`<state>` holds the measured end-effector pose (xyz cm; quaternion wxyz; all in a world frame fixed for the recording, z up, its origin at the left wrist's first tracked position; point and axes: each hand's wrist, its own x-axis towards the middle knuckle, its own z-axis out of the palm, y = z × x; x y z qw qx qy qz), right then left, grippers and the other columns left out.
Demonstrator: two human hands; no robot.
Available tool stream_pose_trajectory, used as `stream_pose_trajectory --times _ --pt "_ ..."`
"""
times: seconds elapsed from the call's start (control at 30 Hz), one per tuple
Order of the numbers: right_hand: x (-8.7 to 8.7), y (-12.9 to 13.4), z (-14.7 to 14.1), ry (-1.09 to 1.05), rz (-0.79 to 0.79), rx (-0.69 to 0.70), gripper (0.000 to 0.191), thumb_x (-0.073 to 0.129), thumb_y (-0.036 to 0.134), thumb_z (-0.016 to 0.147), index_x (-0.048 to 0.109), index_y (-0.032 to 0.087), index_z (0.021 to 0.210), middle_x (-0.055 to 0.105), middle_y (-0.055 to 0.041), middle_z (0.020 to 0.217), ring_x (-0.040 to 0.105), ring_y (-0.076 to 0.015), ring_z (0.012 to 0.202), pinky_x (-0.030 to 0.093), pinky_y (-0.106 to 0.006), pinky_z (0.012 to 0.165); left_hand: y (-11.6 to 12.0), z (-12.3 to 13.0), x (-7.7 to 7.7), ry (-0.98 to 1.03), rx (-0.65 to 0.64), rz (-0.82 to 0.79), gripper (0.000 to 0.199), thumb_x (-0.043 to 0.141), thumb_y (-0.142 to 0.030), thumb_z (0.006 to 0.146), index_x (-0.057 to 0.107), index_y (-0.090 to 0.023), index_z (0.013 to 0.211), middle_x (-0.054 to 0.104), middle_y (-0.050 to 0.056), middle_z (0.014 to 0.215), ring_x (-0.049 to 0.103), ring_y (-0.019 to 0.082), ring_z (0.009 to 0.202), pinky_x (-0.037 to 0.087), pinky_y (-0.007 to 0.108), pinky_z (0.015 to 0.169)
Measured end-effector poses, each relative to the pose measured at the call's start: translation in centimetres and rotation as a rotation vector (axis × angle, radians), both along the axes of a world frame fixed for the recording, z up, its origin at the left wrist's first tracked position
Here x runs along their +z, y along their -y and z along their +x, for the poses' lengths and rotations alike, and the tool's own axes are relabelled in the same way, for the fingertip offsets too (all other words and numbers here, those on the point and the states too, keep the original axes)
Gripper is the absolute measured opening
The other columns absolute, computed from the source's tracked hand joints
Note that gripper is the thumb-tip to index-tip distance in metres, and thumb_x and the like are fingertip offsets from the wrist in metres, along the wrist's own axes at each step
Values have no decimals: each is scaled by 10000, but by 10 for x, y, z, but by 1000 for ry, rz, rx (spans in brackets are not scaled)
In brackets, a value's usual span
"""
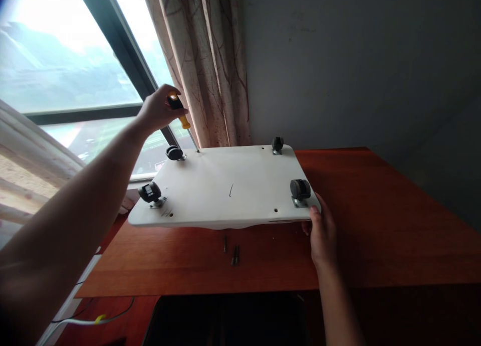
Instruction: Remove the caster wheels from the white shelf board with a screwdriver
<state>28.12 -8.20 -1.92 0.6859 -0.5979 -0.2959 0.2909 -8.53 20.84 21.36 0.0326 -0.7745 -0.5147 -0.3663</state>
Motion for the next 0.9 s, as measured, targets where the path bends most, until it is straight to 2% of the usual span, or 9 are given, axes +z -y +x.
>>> stream_pose_trajectory --times 0.1,0.2,0.27,0.43,0.5,0.63,0.7,0.83,0.9 --pt "1 0 0 -6 1 -2 568 648 557 821 643 278 1316 653 -44 1049 483 -89 576 357 -209 446 3 1 -1 -7 103 -15 519 778 -337 764 572 -204 1221 638 3 882 487 134 730 454 347 751" --pt "0 0 0 -5 -4 -4 567 644 555 821 643 273 1314 651 -47 1056 504 -102 604 356 -210 448 1 1 -5 97 -79 -128 585 665 -161 811 466 -216 1359 667 36 1038 522 128 764 458 318 735" --pt "0 -1 1 0 -7 -3 571 635 552 824 637 270 1320 650 -49 1059 515 -109 615 343 -210 445 1 1 -6 141 -167 -154 624 629 -110 816 423 -227 1394 672 39 1106 546 127 802 464 317 765" --pt "-3 -1 1 12 -10 -10 581 625 554 824 629 265 1328 650 -48 1039 496 -101 576 331 -215 443 4 4 -4 -51 77 40 613 751 -329 783 503 -231 1336 655 1 1004 521 155 828 427 373 818" --pt "-3 -1 2 13 -10 -12 583 625 560 823 631 267 1327 649 -43 1018 472 -88 543 331 -218 439 4 4 -2 -75 61 17 647 730 -293 792 468 -221 1379 646 10 1042 517 148 829 428 365 814" --pt "-3 -1 1 12 -5 -15 579 629 568 819 637 270 1316 645 -45 1033 478 -87 554 350 -218 441 2 2 0 39 -130 -152 680 615 -133 834 359 -234 1456 641 2 1124 538 117 868 448 313 821" --pt "-2 -1 1 7 -3 -15 578 633 569 816 640 269 1309 642 -41 1018 484 -90 564 367 -220 448 4 1 -1 18 -82 -123 623 649 -179 834 418 -233 1409 648 -3 1090 538 135 892 438 329 834" --pt "-2 -1 1 10 -8 -9 579 626 566 824 637 266 1319 628 -23 922 455 -86 526 347 -223 435 10 -1 -3 -66 125 24 516 734 -361 804 530 -235 1261 640 0 1027 525 180 910 400 368 832" --pt "-3 -1 1 10 -6 -2 576 625 560 829 634 267 1324 628 -22 919 451 -87 523 338 -225 433 8 -5 -5 -37 65 3 491 709 -310 825 514 -243 1271 640 -1 1022 534 167 888 410 355 812"
